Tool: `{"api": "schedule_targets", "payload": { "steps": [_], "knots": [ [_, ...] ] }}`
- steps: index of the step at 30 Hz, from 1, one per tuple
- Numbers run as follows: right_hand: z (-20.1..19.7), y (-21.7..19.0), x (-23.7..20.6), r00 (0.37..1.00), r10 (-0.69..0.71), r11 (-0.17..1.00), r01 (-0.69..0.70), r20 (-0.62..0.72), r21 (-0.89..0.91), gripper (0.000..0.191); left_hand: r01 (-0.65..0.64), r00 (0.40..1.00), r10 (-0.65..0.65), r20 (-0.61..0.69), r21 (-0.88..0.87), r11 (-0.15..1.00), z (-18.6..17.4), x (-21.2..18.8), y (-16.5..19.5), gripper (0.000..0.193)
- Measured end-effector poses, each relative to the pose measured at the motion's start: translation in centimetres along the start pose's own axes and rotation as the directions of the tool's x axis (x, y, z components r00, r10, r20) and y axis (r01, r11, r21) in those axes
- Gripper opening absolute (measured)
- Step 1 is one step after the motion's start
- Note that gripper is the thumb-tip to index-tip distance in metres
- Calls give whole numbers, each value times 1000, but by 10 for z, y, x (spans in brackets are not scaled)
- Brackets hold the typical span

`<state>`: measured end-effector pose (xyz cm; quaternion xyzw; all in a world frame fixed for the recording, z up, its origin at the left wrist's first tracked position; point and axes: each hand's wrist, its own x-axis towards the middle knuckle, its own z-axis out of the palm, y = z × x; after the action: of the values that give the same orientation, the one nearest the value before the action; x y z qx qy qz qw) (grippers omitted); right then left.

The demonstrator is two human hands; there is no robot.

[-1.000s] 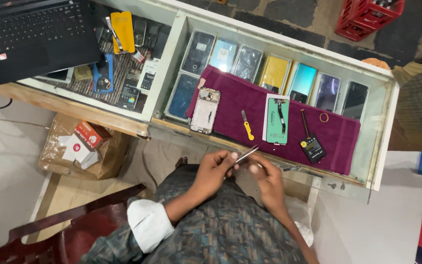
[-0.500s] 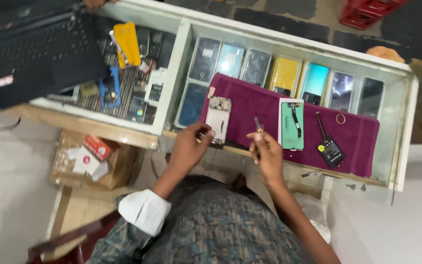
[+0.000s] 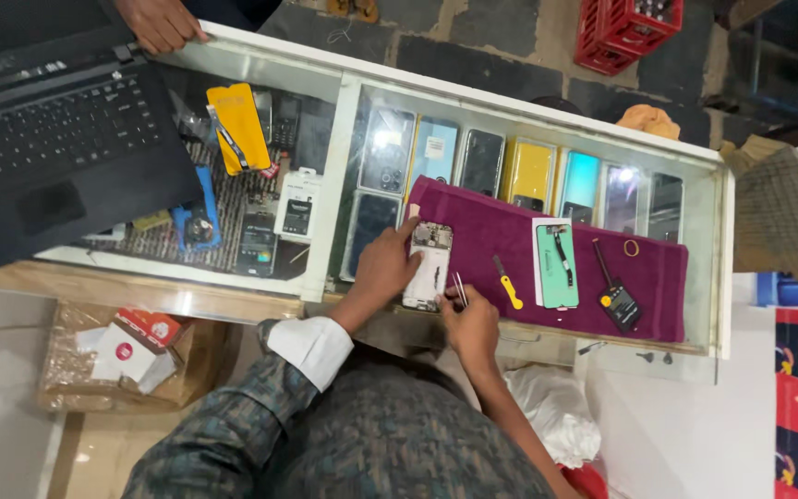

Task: The person sits at a repair counter and works on a disassembled smartphone. They pick up a small metal tool, hold the phone frame, and use the tool to pry and work along the edges of the phone's internal frame and screen assembly, repositioning the phone repeatedly while continuing to work on it.

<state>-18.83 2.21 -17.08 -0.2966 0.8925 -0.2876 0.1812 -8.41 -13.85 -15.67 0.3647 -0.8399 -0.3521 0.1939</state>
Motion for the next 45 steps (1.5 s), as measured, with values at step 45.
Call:
{"api": "schedule_targets", "payload": {
  "steps": [45],
  "knots": [
    [-83,-3,88,912,-305,830,114,274,546,19,286,930,-308,200,-920,269,-46,-35,26,59]
  ]
}}
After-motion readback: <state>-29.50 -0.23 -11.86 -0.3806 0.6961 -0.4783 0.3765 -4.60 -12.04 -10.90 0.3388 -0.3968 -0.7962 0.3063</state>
